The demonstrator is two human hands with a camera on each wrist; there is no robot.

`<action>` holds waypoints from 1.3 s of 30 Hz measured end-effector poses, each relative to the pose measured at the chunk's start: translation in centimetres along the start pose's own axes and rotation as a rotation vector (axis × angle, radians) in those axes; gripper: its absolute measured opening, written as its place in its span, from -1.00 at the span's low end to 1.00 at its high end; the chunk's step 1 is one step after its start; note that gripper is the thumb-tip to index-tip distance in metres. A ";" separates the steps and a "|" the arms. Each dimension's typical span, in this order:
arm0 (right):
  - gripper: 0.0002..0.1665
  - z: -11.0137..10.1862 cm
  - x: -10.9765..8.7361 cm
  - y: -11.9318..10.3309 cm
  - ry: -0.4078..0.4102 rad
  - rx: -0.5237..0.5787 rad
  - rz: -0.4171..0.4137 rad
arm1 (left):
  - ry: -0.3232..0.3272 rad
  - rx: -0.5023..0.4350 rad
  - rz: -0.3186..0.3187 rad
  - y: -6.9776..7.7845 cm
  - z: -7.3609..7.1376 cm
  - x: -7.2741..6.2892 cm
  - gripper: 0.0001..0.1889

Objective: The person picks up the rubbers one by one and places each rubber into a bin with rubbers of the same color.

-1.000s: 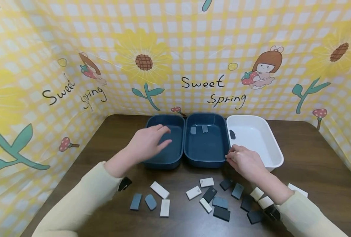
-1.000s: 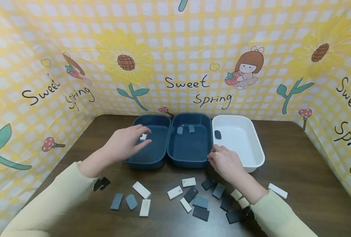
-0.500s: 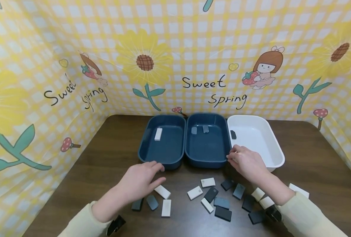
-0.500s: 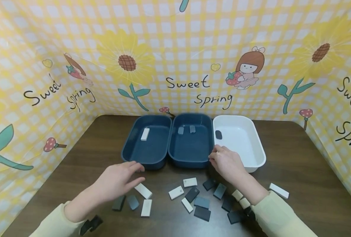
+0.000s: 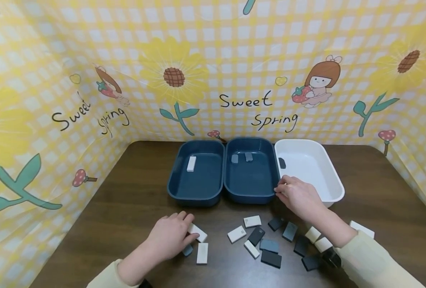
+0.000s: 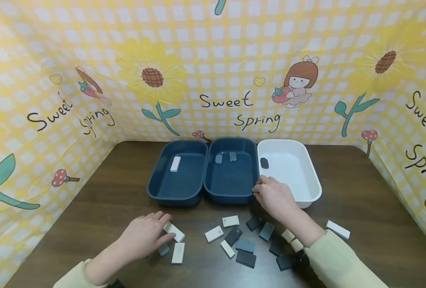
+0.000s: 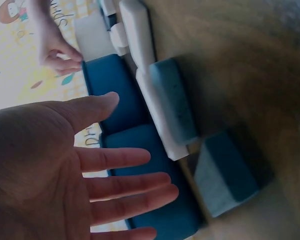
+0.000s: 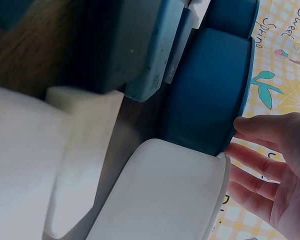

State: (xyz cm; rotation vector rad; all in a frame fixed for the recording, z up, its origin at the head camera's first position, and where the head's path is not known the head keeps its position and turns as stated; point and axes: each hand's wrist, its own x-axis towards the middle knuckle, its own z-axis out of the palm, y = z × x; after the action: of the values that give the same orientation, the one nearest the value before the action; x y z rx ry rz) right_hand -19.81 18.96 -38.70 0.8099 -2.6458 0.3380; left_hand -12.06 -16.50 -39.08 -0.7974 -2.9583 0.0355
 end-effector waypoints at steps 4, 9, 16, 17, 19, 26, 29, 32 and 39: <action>-0.86 0.0 0.0 0.0 0.002 -0.012 -0.003 | -0.087 -0.010 -0.023 0.5 0.5 0.2 -0.51; -0.86 0.1 0.0 0.0 0.012 -0.023 -0.005 | -0.122 0.000 -0.018 1.0 1.1 0.7 -0.50; -0.86 0.1 0.0 -0.1 0.012 -0.024 0.007 | -0.161 -0.042 -0.072 1.1 1.3 1.3 -0.49; -0.86 0.1 0.0 -0.1 0.010 -0.023 0.009 | -0.161 -0.044 -0.076 1.1 1.2 1.3 -0.48; -0.86 0.1 0.0 -0.2 0.005 -0.021 0.013 | -0.156 -0.045 -0.082 1.2 1.2 1.4 -0.48; -0.87 0.1 0.0 -0.1 0.002 -0.025 0.015 | -0.192 -0.068 -0.096 1.4 1.0 1.9 -0.49; -0.88 0.2 0.1 -0.1 0.003 -0.024 0.011 | -0.228 -0.089 -0.095 1.3 1.0 2.1 -0.47; -0.88 0.2 0.1 -0.1 0.004 -0.020 0.006 | -0.260 -0.117 -0.090 1.1 1.0 2.3 -0.44; -0.87 0.0 0.3 0.1 -0.015 -0.006 0.008 | -0.282 -0.168 -0.099 0.6 1.2 3.0 -0.40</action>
State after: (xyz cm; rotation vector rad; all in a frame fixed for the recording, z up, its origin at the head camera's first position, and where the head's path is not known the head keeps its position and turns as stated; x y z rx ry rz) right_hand -20.07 18.89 -38.64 0.8032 -2.6628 0.3269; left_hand -14.42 -14.52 -40.06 -0.7162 -3.3005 -0.1185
